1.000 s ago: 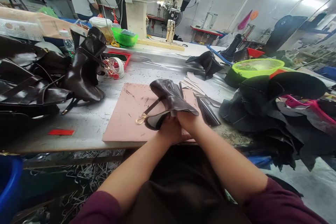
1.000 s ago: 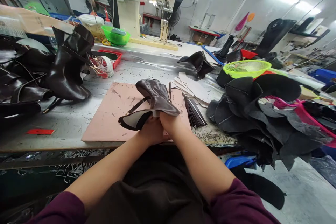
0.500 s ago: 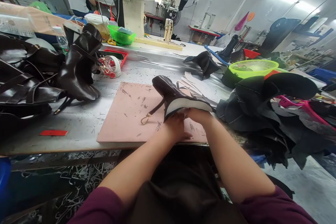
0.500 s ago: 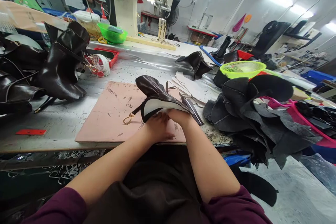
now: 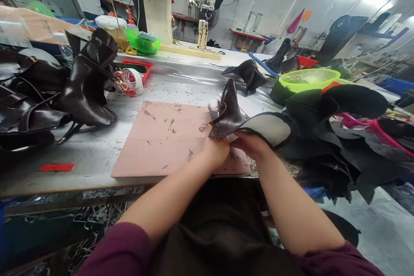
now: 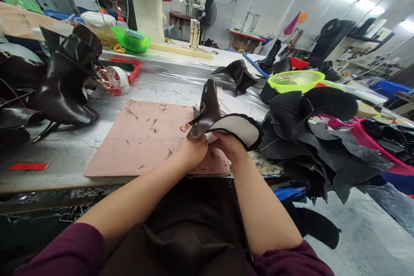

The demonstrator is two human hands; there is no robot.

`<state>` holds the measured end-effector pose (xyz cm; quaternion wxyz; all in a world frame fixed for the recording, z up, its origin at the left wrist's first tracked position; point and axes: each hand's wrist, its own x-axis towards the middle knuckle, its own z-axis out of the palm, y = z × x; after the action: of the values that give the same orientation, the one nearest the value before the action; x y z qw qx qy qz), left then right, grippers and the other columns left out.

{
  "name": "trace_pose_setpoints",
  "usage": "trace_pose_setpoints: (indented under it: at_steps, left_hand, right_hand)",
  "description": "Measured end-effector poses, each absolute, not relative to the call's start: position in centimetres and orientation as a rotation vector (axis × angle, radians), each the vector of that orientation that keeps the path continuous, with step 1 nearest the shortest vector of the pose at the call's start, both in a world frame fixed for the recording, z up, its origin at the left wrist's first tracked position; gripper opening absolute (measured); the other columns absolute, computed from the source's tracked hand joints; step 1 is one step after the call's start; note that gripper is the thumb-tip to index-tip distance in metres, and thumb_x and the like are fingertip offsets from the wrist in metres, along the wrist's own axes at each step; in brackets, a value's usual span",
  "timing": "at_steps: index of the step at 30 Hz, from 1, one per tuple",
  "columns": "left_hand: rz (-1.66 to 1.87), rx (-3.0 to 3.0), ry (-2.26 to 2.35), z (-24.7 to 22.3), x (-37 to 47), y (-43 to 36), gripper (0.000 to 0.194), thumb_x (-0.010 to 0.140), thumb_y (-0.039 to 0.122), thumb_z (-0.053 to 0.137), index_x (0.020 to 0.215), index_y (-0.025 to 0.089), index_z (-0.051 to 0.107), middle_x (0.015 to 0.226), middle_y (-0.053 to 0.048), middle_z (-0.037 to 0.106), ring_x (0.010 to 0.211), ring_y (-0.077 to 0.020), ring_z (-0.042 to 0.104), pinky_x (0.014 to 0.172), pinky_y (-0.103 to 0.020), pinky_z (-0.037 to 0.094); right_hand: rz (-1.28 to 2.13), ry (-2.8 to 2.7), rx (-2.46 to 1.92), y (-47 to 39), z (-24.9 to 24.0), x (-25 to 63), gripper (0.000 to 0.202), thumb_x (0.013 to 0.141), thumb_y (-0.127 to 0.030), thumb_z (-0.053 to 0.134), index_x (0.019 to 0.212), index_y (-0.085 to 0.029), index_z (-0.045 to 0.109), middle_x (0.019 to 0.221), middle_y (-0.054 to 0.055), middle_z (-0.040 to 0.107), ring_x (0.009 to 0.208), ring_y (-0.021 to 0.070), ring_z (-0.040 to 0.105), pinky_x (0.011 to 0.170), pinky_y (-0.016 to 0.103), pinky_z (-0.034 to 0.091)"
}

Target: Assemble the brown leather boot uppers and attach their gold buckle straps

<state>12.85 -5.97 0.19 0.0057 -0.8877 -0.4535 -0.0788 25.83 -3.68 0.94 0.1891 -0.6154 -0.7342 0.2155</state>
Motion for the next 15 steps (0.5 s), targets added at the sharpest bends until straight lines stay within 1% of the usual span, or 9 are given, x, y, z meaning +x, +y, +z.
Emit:
trace_pose_setpoints:
  at_steps: [2,4,6,7,9,11,12,15]
  left_hand:
    - [-0.179,-2.832,-1.261,0.8,12.8,-5.4,0.028,0.074,0.002,0.047,0.091,0.008,0.068,0.096,-0.018,0.064,0.104,-0.0322,0.051,0.095,-0.050,0.029]
    - [-0.108,-2.886,-1.107,1.0,12.3,-4.9,0.025,0.071,0.002,0.049,0.082,0.012,0.070,0.093,-0.014,0.067,0.101,-0.0298,0.053,0.096,-0.049,0.027]
    - [-0.043,-2.922,-1.009,0.8,11.3,-4.7,0.025,0.071,0.004,0.047,0.075,0.015,0.070,0.089,-0.012,0.068,0.096,-0.0276,0.055,0.094,-0.046,0.031]
    - [-0.012,-2.935,-0.983,0.6,10.6,-4.6,0.026,0.072,0.005,0.046,0.074,0.015,0.070,0.088,-0.011,0.068,0.094,-0.0266,0.056,0.091,-0.045,0.033]
    - [0.034,-2.953,-0.970,-0.1,9.4,-4.5,0.026,0.072,0.005,0.045,0.072,0.016,0.069,0.084,-0.010,0.068,0.090,-0.0250,0.057,0.087,-0.042,0.037]
    - [0.047,-2.962,-0.988,-0.8,8.5,-4.5,0.025,0.074,0.006,0.045,0.069,0.017,0.067,0.081,-0.009,0.067,0.090,-0.0237,0.057,0.087,-0.040,0.038]
    - [0.037,-2.961,-1.010,-1.2,8.3,-4.6,0.024,0.075,0.007,0.046,0.068,0.017,0.066,0.080,-0.008,0.067,0.091,-0.0233,0.057,0.088,-0.040,0.038]
    - [-0.065,-2.926,-1.146,-2.4,9.0,-4.7,0.013,0.079,0.015,0.053,0.071,0.013,0.063,0.081,-0.006,0.065,0.095,-0.0226,0.055,0.091,-0.043,0.036]
  right_hand:
    - [0.696,-1.964,-1.738,-4.0,1.1,26.2,0.040,0.091,-0.015,0.020,0.115,-0.012,0.053,0.097,0.010,0.067,0.083,0.0187,0.065,0.068,0.031,0.053]
    - [0.738,-1.894,-1.763,-4.3,0.9,26.1,0.041,0.090,-0.017,0.022,0.112,-0.014,0.056,0.091,0.009,0.069,0.078,0.0205,0.065,0.065,0.033,0.053]
    - [0.761,-1.857,-1.790,-4.5,0.4,25.7,0.038,0.088,-0.023,0.027,0.105,-0.016,0.061,0.085,0.008,0.069,0.075,0.0230,0.065,0.066,0.035,0.052]
    - [0.773,-1.853,-1.795,-4.6,0.2,25.4,0.037,0.087,-0.025,0.030,0.104,-0.016,0.062,0.085,0.009,0.069,0.077,0.0238,0.064,0.068,0.035,0.052]
    - [0.813,-1.873,-1.777,-4.6,-0.1,25.1,0.035,0.086,-0.029,0.035,0.107,-0.017,0.061,0.093,0.008,0.068,0.085,0.0234,0.063,0.073,0.034,0.050]
    - [0.863,-1.926,-1.750,-4.4,0.0,25.0,0.035,0.085,-0.032,0.040,0.112,-0.018,0.057,0.104,0.007,0.066,0.092,0.0210,0.061,0.076,0.031,0.048]
    - [0.879,-1.958,-1.754,-4.3,0.1,25.0,0.035,0.085,-0.032,0.042,0.113,-0.018,0.057,0.105,0.007,0.065,0.094,0.0204,0.060,0.077,0.030,0.047]
    - [0.860,-2.061,-1.862,-4.0,0.9,25.0,0.028,0.082,-0.028,0.046,0.099,-0.013,0.063,0.095,0.010,0.068,0.088,0.0233,0.061,0.074,0.031,0.047]
